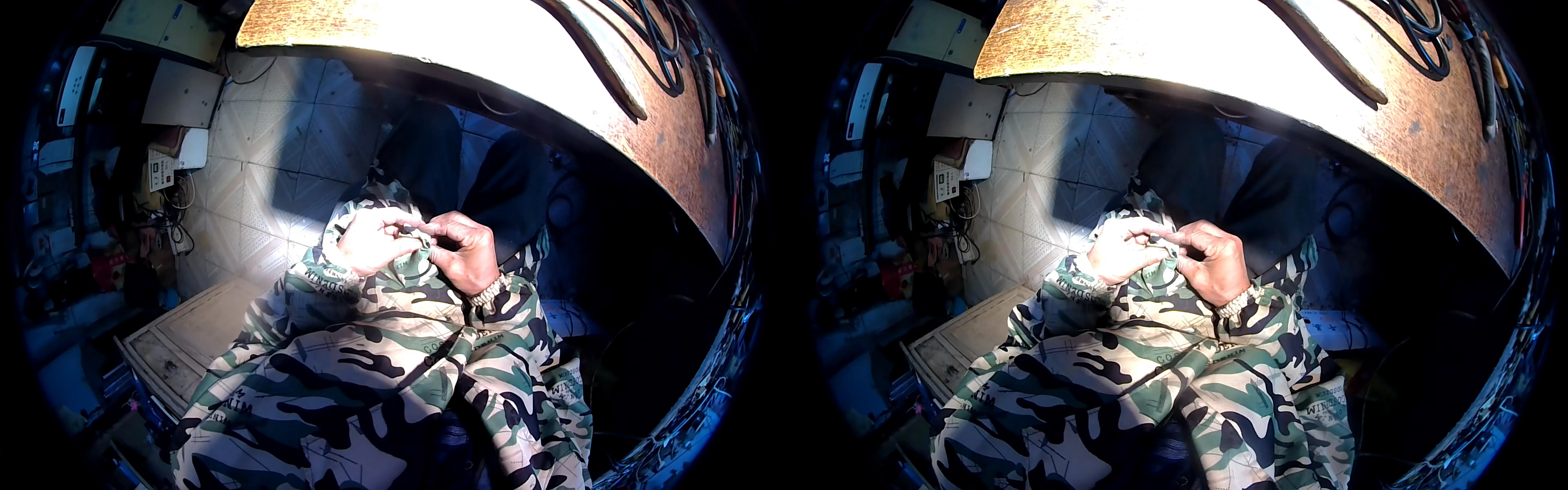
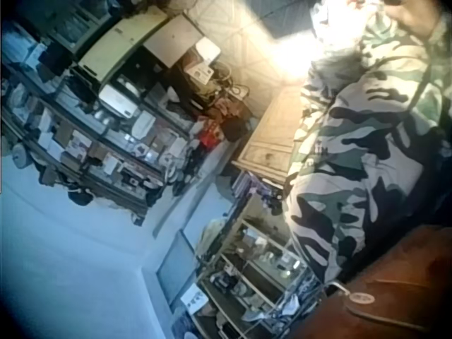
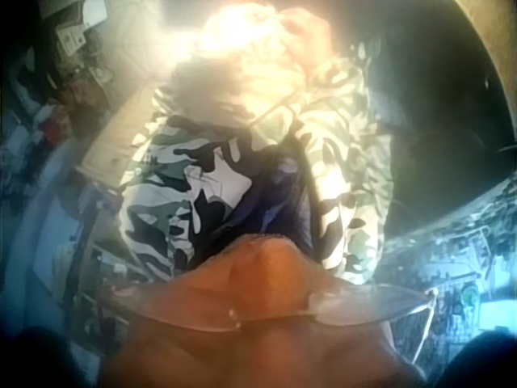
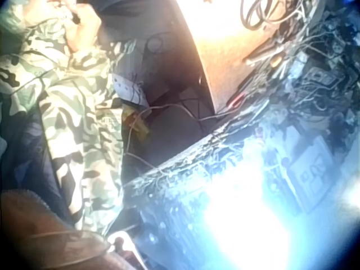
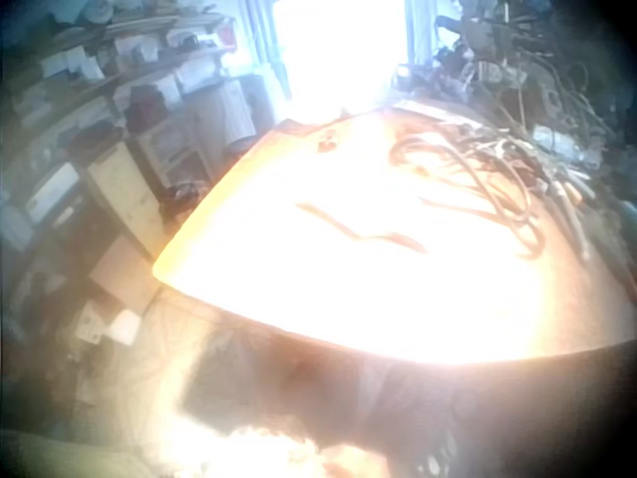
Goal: The person repairs a black electrical cable by stripping the outer sheath, twisting the inner wires, and attaching a white connector. They use pliers and a brush to assist with the repair and then place the finished cable on the table.
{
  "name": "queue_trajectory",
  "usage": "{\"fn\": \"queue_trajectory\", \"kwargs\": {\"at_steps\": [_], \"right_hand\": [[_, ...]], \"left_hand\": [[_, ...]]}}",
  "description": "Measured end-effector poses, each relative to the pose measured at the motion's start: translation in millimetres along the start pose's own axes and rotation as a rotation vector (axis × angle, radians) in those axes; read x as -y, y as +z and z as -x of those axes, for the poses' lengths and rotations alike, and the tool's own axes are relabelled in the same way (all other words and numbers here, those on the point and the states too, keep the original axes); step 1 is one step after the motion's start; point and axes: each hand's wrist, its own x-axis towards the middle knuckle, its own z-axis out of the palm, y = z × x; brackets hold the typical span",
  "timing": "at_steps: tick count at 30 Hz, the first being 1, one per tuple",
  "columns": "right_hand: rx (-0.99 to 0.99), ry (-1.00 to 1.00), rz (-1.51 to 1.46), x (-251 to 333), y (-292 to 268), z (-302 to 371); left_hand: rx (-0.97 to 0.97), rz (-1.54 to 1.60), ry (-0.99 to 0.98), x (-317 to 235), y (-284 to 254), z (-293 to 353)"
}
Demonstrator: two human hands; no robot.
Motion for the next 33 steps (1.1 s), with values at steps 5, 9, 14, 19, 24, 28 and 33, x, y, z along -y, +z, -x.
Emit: {"fn": "queue_trajectory", "kwargs": {"at_steps": [5,9,14,19,24,28,33], "right_hand": [[-0.003,-0.066,0.112,4,3,-1],[-0.020,-0.105,0.205,6,3,0],[-0.021,-0.097,0.194,5,3,0],[0.004,0.111,-0.109,3,-2,-1],[-0.003,0.179,-0.311,-7,0,2],[-0.003,0.239,-0.368,-5,0,2],[0.019,0.354,-0.319,3,-4,2]], "left_hand": [[-0.050,0.152,0.084,12,8,-1],[-0.093,0.052,0.065,7,13,-1],[-0.112,-0.127,0.131,7,10,-2],[-0.017,0.179,0.143,7,6,-1],[0.027,0.128,0.159,0,1,3],[-0.033,0.268,0.202,4,9,3],[-0.095,0.272,0.234,18,9,-1]]}}
